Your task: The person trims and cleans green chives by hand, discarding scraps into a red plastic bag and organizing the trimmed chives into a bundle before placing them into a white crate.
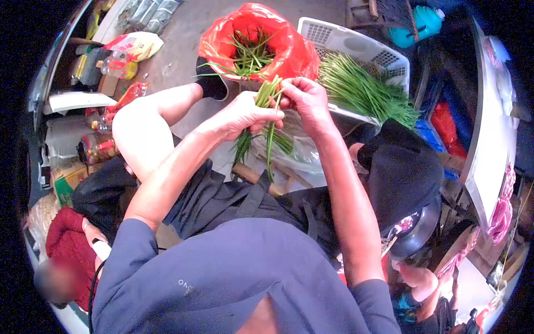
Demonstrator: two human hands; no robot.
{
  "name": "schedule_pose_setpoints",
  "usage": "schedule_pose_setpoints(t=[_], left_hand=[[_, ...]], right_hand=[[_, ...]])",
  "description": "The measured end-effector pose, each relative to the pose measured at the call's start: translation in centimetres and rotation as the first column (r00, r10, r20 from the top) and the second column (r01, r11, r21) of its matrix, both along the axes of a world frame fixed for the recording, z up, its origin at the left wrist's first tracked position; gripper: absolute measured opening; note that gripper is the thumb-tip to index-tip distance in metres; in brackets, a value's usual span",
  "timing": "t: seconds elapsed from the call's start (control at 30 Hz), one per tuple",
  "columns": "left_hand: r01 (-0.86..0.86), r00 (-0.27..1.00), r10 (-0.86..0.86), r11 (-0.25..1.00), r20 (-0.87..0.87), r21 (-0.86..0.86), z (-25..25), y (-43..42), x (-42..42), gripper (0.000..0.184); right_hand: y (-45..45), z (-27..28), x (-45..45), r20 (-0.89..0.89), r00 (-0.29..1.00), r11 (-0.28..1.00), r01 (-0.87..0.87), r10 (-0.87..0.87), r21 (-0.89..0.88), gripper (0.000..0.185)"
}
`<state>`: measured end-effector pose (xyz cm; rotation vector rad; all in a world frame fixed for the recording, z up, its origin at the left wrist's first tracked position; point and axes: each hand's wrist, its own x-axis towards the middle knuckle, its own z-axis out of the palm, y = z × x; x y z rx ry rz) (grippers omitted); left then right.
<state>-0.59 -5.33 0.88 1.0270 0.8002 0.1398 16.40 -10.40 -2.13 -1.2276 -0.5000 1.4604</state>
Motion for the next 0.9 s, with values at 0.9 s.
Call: schedule_pose_setpoints(t=[0.9], left_hand=[[-0.027,0.997,0.031,0.998,-0.075,0.052,-2.5,2.3,1.0,0.011]], right_hand=[[0.6,-3.7,-1.3,0.771,0.634,0.994,-0.028,-0.067,0.109,0.026]])
